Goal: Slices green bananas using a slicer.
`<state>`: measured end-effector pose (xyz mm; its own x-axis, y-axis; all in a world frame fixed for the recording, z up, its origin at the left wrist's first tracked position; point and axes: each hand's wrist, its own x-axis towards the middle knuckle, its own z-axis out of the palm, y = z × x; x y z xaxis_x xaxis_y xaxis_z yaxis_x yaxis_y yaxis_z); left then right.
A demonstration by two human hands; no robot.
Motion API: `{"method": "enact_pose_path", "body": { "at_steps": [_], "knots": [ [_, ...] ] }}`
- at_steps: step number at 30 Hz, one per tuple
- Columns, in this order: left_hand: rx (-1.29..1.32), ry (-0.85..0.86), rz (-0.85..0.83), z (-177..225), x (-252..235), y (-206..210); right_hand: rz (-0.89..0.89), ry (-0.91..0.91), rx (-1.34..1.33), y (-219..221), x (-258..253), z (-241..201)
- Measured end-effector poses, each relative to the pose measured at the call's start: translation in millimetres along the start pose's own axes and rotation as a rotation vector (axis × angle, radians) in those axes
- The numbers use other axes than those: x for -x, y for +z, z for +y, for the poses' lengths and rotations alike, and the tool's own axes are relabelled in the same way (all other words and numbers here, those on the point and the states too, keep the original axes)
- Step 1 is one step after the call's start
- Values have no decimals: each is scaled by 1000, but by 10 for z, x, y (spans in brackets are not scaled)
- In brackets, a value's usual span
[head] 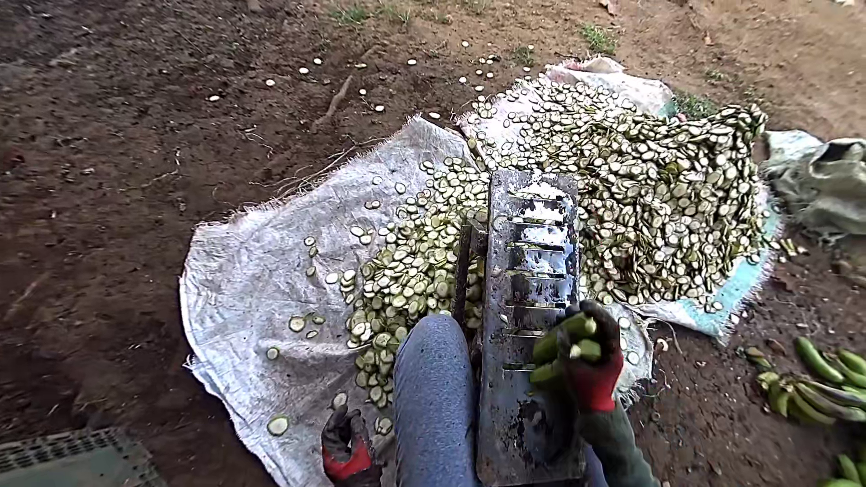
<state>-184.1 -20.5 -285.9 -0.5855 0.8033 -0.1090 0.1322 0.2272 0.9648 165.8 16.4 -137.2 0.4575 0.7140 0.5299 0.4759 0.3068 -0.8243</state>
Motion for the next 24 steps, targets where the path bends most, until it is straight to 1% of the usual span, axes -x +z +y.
{"method": "enact_pose_path", "body": {
  "at_steps": [1, 2, 3, 4, 5, 7, 9, 10, 11, 12, 13, 14, 16, 18, 19, 20, 21, 22, 24],
  "knots": [
    [-10, -8, -10, -77, -17, -9, 6, 13, -16, -126, 358, -101],
    [-21, -17, -20, -153, -27, 4, 8, 2, -10, -187, 535, -131],
    [-27, -32, -30, -214, -28, 21, 12, -25, 12, -189, 535, -101],
    [-31, -46, -38, -244, -31, 42, 7, -55, 50, -131, 374, -31],
    [-25, -57, -35, -236, -45, 82, 8, -94, 84, -9, 75, 77],
    [-11, -61, -26, -161, -57, 156, 17, -205, 229, 327, -725, 321],
    [-7, -49, -25, -64, -29, 184, 1, -268, 343, 644, -1460, 508],
    [-3, -45, -27, -28, -8, 195, -4, -265, 369, 763, -1733, 558],
    [-2, -39, -25, -4, 10, 200, -12, -257, 373, 838, -1887, 576],
    [-7, -29, -27, 10, 18, 187, -19, -250, 360, 848, -1883, 556],
    [-13, -20, -36, 0, 23, 167, -41, -228, 339, 777, -1711, 496],
    [-21, -15, -44, -29, 27, 151, -75, -207, 313, 631, -1399, 419],
    [-40, -23, -54, -105, 26, 120, -96, -205, 215, 263, -496, 279],
    [-63, -50, -65, -168, 5, 83, -63, -154, 142, -38, 423, 76],
    [-71, -60, -70, -192, -8, 68, -50, -145, 125, -112, 703, 11],
    [-76, -70, -68, -227, -13, 60, -52, -164, 141, -139, 786, 0],
    [-80, -79, -60, -259, -20, 47, -71, -198, 164, -108, 685, 44],
    [-88, -84, -56, -293, -37, 34, -84, -240, 203, -9, 432, 129],
    [-99, -97, -62, -298, -31, 23, -77, -360, 355, 309, -349, 323]
  ]
}}
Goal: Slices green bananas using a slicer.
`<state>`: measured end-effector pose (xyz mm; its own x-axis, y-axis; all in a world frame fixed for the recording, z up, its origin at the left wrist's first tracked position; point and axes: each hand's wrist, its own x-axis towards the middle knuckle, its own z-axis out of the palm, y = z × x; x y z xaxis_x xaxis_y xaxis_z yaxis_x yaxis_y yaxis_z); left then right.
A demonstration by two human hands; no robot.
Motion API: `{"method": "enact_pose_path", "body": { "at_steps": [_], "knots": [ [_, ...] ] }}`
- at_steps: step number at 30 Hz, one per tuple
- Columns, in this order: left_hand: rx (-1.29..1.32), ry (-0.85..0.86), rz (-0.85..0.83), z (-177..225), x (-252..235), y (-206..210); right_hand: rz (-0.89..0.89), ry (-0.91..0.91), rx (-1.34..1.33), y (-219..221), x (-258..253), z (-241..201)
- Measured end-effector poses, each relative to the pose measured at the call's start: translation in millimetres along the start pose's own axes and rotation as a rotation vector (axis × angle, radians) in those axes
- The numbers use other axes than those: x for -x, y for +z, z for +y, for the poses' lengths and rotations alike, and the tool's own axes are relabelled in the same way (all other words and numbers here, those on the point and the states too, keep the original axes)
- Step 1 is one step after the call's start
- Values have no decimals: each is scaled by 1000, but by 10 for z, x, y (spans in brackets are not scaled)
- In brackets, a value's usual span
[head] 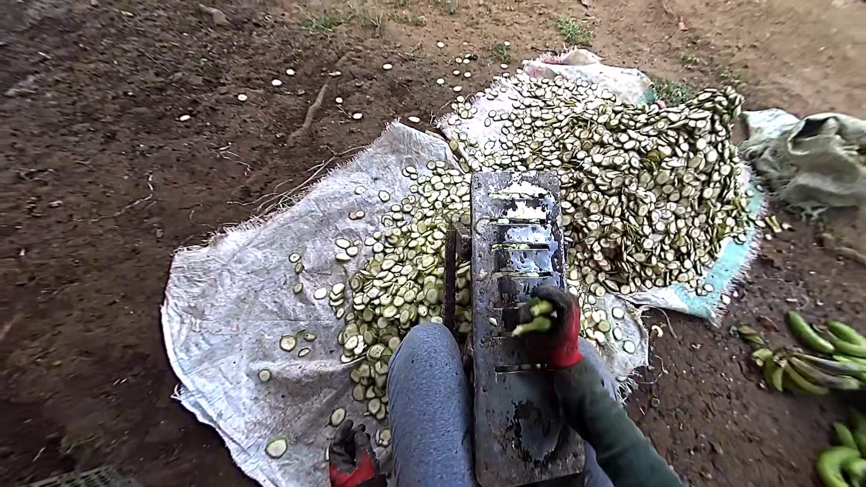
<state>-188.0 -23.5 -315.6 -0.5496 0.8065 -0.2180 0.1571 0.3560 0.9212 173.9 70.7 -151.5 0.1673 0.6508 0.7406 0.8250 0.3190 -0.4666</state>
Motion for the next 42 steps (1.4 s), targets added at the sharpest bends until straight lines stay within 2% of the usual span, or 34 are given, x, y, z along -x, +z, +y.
{"method": "enact_pose_path", "body": {
  "at_steps": [2, 4, 6, 8, 10, 12, 14, 16, 17, 19, 20, 22, 24, 25, 27, 29, 31, 34, 36, 38, 40, 42],
  "knots": [
    [-7, -1, 12, -6, 35, -35, -52, -5, 147, 370, -729, 297],
    [14, -5, 25, -1, 84, -60, -120, 100, 221, 581, -1280, 426],
    [21, -7, 30, -66, 129, -125, -141, 130, 192, 590, -1346, 401],
    [-9, -23, 5, -146, 155, -166, -137, 103, 130, 334, -843, 228],
    [-49, -72, -31, -172, 172, -171, -80, 68, 70, -40, 8, -52],
    [-82, -90, -33, -202, 183, -210, -58, 135, 23, -411, 803, -454],
    [-72, -18, 47, -78, 118, -179, -45, 143, 13, -524, 1101, -590],
    [-22, 225, 127, 293, 47, -96, -40, 83, 86, -377, 800, -435],
    [16, 392, 121, 639, 48, -10, -37, 43, 141, -235, 520, -312],
    [106, 724, 15, 1409, 151, 289, -34, 9, 226, 57, 0, -87],
    [141, 823, -118, 1750, 232, 460, -52, 35, 240, 151, -131, -34],
    [167, 836, -397, 2297, 437, 869, -77, 84, 244, 203, -223, -31],
    [175, 711, -616, 2582, 662, 1231, -165, 168, 217, 90, -225, -163],
    [183, 678, -661, 2639, 734, 1375, -214, 202, 203, 31, -250, -252],
    [158, 728, -633, 2688, 849, 1515, -267, 202, 203, -8, -376, -351],
    [161, 741, -623, 2670, 914, 1443, -335, 223, 242, 16, -462, -373],
    [239, 775, -510, 2578, 817, 1297, -374, 233, 273, 2, -391, -429],
    [359, 838, -351, 2232, 332, 865, -290, 111, 250, -287, 306, -677],
    [348, 769, -218, 1877, -83, 534, -211, 46, 232, -502, 908, -867],
    [275, 591, -103, 1412, -413, 230, -185, 15, 221, -549, 1116, -895],
    [177, 387, -21, 954, -571, -62, -153, 38, 190, -319, 752, -705],
    [120, 237, 22, 554, -528, -262, -186, 91, 214, 25, -34, -350]
  ]
}}
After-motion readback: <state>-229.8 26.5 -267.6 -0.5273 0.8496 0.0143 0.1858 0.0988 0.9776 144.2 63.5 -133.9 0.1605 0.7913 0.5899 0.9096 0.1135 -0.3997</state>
